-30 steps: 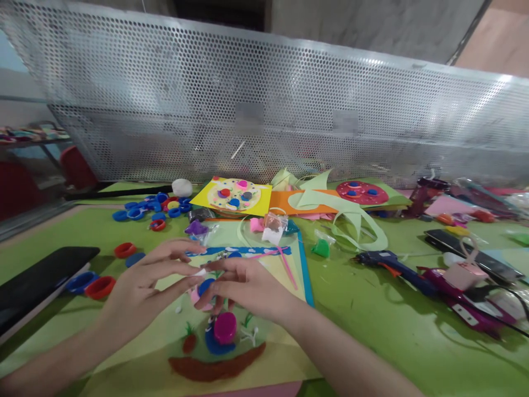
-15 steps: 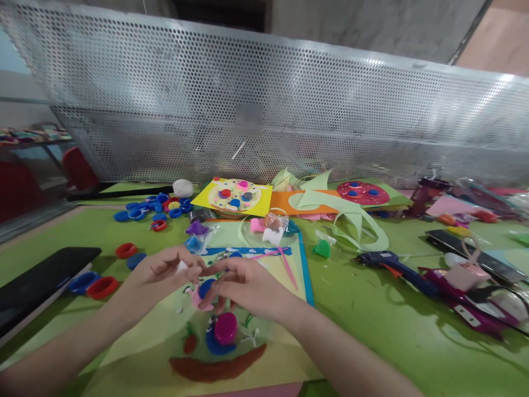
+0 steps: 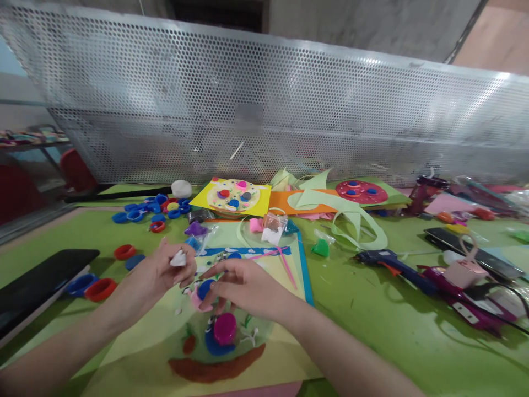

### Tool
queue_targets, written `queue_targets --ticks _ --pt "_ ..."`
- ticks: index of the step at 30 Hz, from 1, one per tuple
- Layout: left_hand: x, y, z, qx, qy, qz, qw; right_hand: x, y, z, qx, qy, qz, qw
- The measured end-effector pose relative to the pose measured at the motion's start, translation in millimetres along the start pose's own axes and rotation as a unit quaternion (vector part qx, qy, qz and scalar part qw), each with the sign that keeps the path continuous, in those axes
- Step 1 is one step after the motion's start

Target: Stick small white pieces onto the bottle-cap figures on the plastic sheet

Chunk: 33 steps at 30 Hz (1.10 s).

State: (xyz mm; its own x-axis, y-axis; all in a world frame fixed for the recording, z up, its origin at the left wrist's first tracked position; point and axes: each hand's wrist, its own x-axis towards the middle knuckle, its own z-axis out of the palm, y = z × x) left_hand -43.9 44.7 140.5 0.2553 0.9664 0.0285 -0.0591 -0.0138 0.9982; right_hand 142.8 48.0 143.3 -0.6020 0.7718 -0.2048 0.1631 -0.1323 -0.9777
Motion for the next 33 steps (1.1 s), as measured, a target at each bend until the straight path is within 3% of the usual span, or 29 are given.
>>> queue_targets --ticks 4,12,19,27,33 --pt "-0.2 -1.9 -0.6 0.035 -0.031 0.007 0.999 -1.2 -1.1 0.9 0.002 -0.002 0.005 1.000" --pt "-3.3 -0.2 0.1 0.142 -0.031 0.040 0.989 -2.3 -3.8 1.9 0.009 0.001 0.016 1.000" --pt "-1.3 -5.6 -2.5 0.031 -0.067 0.049 0.996 -2.3 -4.0 1.8 0.005 -0.001 0.014 1.000" --pt "0.6 -1.4 -4.2 0.148 0.034 0.053 0.987 -1.8 -3.0 2.6 -0.001 -0.011 0.005 1.000" --pt "-0.3 1.8 -6.4 0.222 0.057 0.083 0.970 -1.9 -5.0 3.1 -0.001 -0.017 0.012 1.000"
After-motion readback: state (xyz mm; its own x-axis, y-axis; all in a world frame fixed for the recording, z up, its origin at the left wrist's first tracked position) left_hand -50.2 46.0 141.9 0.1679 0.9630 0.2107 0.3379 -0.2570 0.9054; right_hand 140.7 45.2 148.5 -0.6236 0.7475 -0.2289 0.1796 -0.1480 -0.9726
